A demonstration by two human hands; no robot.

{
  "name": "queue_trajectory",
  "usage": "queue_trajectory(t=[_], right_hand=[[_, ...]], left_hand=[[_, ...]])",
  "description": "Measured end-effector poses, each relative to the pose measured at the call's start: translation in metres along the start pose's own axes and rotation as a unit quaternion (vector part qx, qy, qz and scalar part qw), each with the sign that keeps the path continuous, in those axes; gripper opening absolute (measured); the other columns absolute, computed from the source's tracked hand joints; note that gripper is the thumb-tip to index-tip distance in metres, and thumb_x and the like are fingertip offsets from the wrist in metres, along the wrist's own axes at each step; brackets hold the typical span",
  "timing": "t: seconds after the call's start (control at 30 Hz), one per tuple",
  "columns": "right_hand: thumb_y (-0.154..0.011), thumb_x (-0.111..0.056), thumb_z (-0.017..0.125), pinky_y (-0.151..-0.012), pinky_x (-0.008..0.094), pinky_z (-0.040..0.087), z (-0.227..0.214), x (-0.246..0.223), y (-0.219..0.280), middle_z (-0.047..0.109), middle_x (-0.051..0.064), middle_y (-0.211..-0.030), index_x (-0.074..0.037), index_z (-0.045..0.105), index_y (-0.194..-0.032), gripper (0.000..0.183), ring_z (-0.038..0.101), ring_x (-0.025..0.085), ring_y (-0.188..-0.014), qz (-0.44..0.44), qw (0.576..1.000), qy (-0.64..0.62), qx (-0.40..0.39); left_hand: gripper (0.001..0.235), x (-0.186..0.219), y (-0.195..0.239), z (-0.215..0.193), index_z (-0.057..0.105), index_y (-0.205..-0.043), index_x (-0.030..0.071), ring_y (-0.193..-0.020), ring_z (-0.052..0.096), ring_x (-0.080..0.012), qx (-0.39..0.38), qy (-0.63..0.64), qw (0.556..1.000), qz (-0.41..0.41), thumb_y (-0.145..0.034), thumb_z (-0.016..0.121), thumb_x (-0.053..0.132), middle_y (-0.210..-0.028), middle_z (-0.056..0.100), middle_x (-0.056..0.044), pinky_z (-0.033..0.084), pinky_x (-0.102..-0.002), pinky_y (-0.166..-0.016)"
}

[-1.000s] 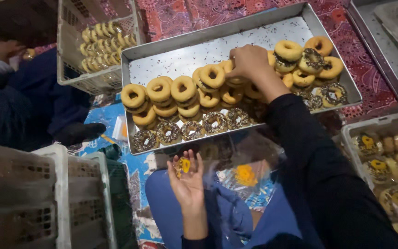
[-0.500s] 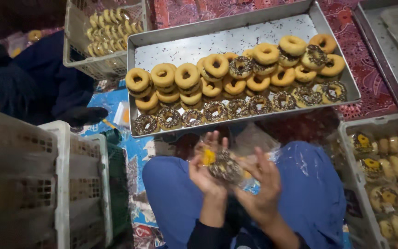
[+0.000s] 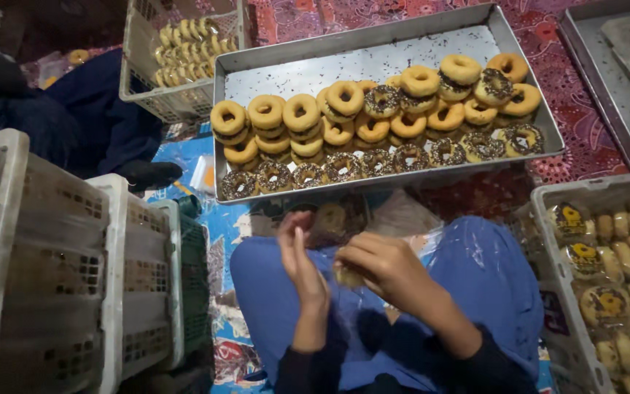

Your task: The person sits on the floor and repeatedly picks donuts from a metal tray, places them into clear plastic bags, and sets the filled bags aside. The donuts include plain and seeded varieties. The person handles the donuts one at a time and stacks the packaged bags nearby.

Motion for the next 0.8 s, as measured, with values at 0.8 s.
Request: queue_trajectory(t=[0.8], right_hand=[[-0.086, -0.038, 0.063, -0.104, 0.054, 0.043, -0.053, 0.175, 0.059, 0.057, 0.027, -0.134, 0.001, 0.06, -0.129, 0.058, 0.056, 0.042, -0.126, 0.44, 0.759, 0.382, -0.289]], left_hand=[[0.041, 0.042, 0.01, -0.029, 0.065, -0.134, -0.003, -0.11, 0.068, -0.0149, -0.064, -0.112, 0.983, -0.129, -0.106, 0.052, 0.025, -0.14, 0.067, -0.008, 0.056, -0.028, -0.094]])
Point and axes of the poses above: each hand's wrist, its own y-axis away from the middle knuckle, its own z-axis out of the palm, x = y × z, the point moved 10 cm from there along -y, towards the middle knuckle
